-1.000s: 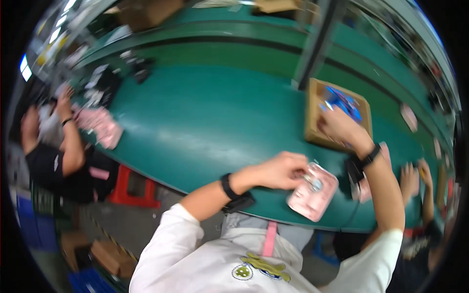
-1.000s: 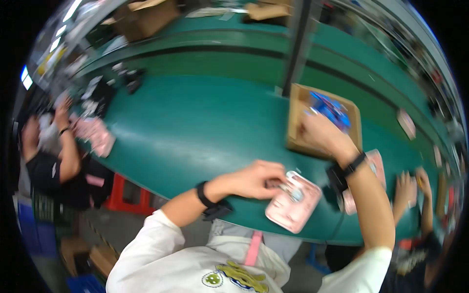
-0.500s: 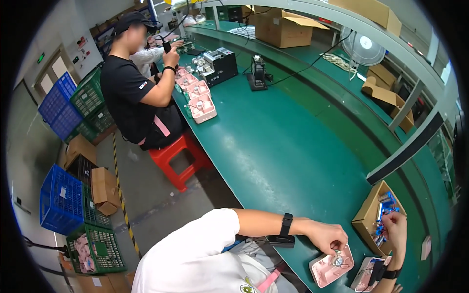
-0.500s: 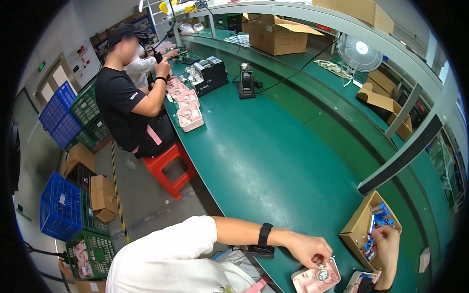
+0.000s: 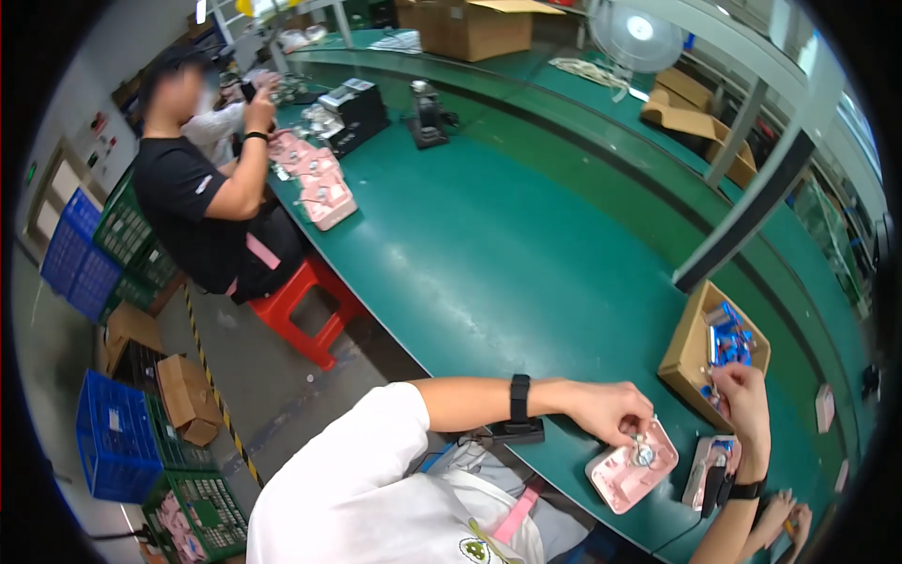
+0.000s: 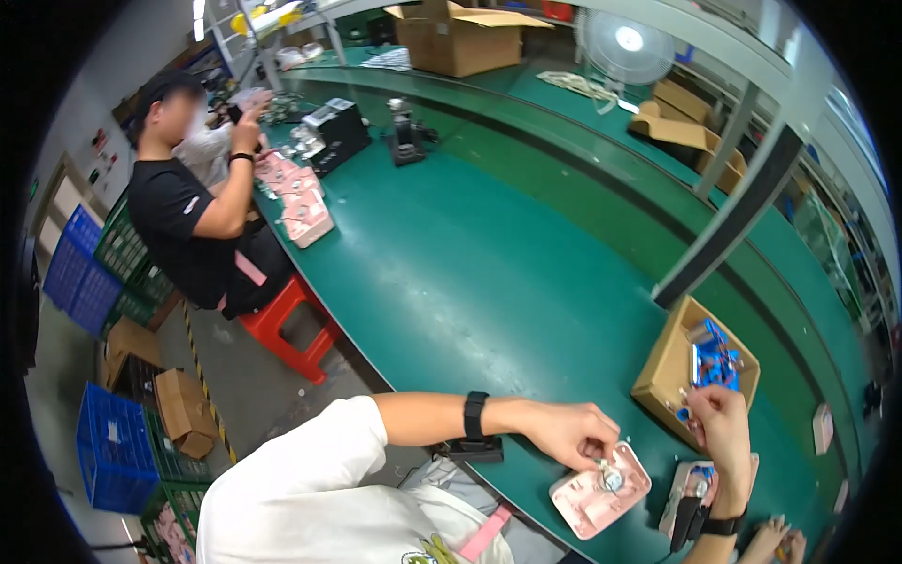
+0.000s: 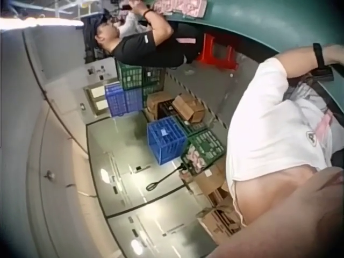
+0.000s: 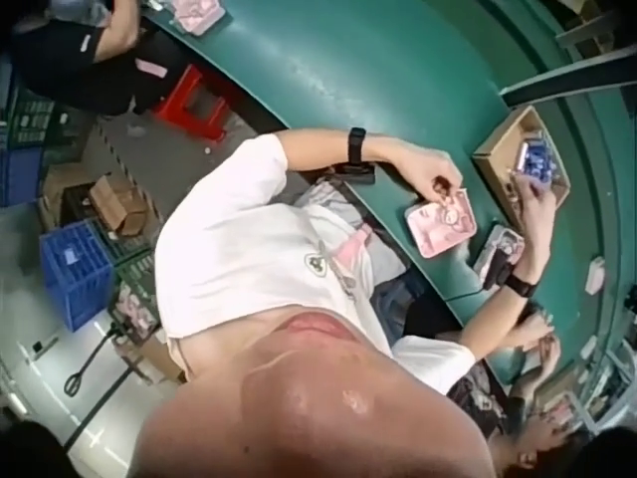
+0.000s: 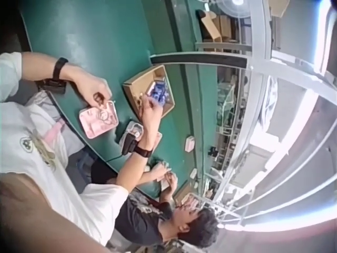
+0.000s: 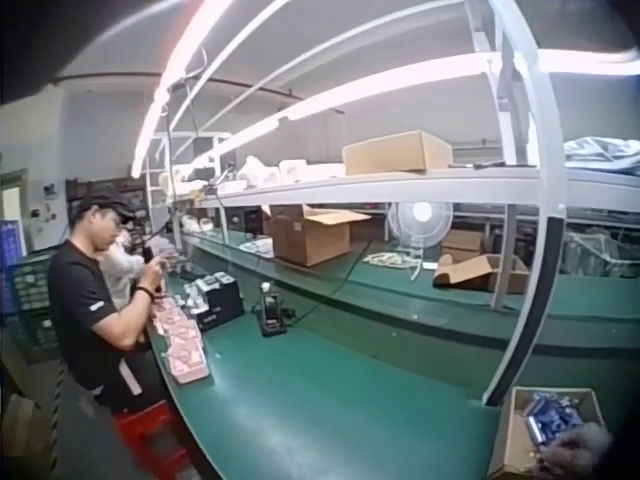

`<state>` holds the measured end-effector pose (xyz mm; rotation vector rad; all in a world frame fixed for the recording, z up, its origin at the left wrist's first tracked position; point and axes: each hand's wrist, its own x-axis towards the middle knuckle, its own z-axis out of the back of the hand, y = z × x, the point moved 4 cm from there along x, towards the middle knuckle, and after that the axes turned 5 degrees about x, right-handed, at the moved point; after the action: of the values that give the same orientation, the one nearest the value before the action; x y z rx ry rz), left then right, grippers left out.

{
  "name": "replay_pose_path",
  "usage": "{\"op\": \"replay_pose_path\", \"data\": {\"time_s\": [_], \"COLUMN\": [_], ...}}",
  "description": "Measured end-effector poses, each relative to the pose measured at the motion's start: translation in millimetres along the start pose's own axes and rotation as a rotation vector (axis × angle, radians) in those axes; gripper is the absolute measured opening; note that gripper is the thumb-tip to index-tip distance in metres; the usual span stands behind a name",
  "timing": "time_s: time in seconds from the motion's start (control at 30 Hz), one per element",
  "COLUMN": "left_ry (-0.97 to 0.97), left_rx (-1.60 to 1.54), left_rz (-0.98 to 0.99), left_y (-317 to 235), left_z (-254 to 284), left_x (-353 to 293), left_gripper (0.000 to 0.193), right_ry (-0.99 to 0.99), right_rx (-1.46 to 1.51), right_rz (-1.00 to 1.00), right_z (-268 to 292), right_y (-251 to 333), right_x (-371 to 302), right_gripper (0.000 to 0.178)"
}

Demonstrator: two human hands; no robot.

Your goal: The person picks up a battery from a box, connects its wire to a circuit board inside a pink plastic housing, and then presses the battery into the housing before setting the assembly aside.

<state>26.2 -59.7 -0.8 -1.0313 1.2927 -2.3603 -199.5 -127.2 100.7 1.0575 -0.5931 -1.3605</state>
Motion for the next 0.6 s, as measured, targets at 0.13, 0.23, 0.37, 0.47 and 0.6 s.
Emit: {"op": "replay_pose_path", "data": {"time_s": [0.13,0.23,0.37,0.47,0.6], "left_ry": [0.024,0.043,0.107,0.098,0.065], "left_rx": [0.026,0.101,-0.018,-0.042,-0.014], "left_rz": [-0.002,0.094,0.217,0.210,0.223], "left_y": [6.6,1.3,-3.8,-7.2,-13.6], "left_z": [4.0,19.2,15.0,6.8,7.6], "left_x": [6.6,-2.2,6.3,9.4,9.4], "left_gripper": [0.020,0.020,0.018,0.019,0.018], "right_ry": [0.053,0.067,0.012,-0.025,-0.049], "right_rx": [-0.032,0.258,0.434,0.562,0.630], "right_rz": [0.023,0.070,0.070,0.101,0.168], "right_z": [10.9,-10.8,-4.9,2.6,8.4], "right_y": [-7.2,13.7,13.7,3.4,4.6], "right_x": [3.2,5.6,-5.8,-16.0,-23.6], "right_gripper": [0.023,0.014,0.013,0.014,0.016]}}
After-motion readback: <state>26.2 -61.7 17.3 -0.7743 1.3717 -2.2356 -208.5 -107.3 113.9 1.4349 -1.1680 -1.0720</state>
